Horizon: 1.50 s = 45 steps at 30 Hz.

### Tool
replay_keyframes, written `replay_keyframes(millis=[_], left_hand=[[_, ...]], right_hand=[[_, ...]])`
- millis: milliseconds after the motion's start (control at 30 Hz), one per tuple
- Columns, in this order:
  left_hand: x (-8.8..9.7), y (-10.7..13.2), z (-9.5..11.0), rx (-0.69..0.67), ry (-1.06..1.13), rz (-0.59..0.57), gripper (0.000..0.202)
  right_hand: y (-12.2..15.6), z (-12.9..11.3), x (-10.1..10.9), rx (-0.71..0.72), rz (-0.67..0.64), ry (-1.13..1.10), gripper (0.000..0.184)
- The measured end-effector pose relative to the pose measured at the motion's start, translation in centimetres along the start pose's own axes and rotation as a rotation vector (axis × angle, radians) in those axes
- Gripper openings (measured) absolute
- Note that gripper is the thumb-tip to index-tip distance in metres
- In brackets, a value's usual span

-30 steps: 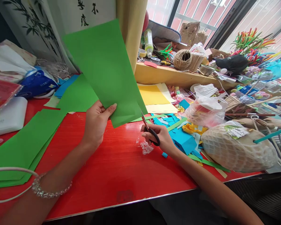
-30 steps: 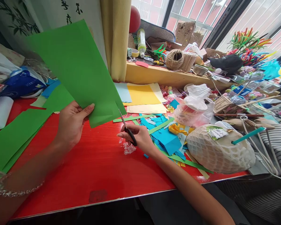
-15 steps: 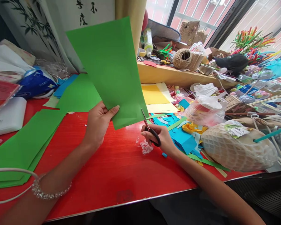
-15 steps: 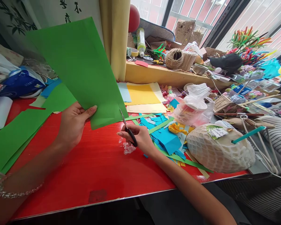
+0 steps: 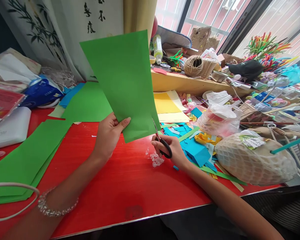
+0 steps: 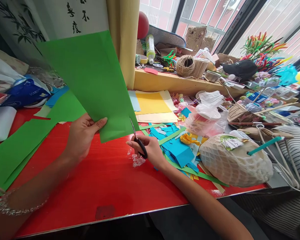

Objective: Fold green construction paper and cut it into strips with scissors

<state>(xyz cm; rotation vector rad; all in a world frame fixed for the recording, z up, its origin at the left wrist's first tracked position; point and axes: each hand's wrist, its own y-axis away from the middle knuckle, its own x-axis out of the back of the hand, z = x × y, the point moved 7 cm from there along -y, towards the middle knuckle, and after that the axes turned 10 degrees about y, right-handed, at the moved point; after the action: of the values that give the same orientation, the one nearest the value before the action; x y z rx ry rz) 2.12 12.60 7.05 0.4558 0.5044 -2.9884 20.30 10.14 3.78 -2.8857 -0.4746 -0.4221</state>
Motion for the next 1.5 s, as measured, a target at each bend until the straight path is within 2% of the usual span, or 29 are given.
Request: replay_keyframes(millis=[200,600,1500], left_hand=[[-0.1,0.0,0.0,0.001,0.002,-0.007,0.023],[-0.9,0.4,-0.7,0.079,-0.014,-0.069,0.022],[-0.8,0.4,-0.9,0.098,-0.006,-0.065,0.024]], right_hand=[[0.2,0.2,0.0,-0.025,0.005,0.008,0.025],[0.1,0.5,0.5,-0.105,0.035,0.062,0.04],[0.2,0.5,0.2,-0.057,0.107,0.086,0.042]])
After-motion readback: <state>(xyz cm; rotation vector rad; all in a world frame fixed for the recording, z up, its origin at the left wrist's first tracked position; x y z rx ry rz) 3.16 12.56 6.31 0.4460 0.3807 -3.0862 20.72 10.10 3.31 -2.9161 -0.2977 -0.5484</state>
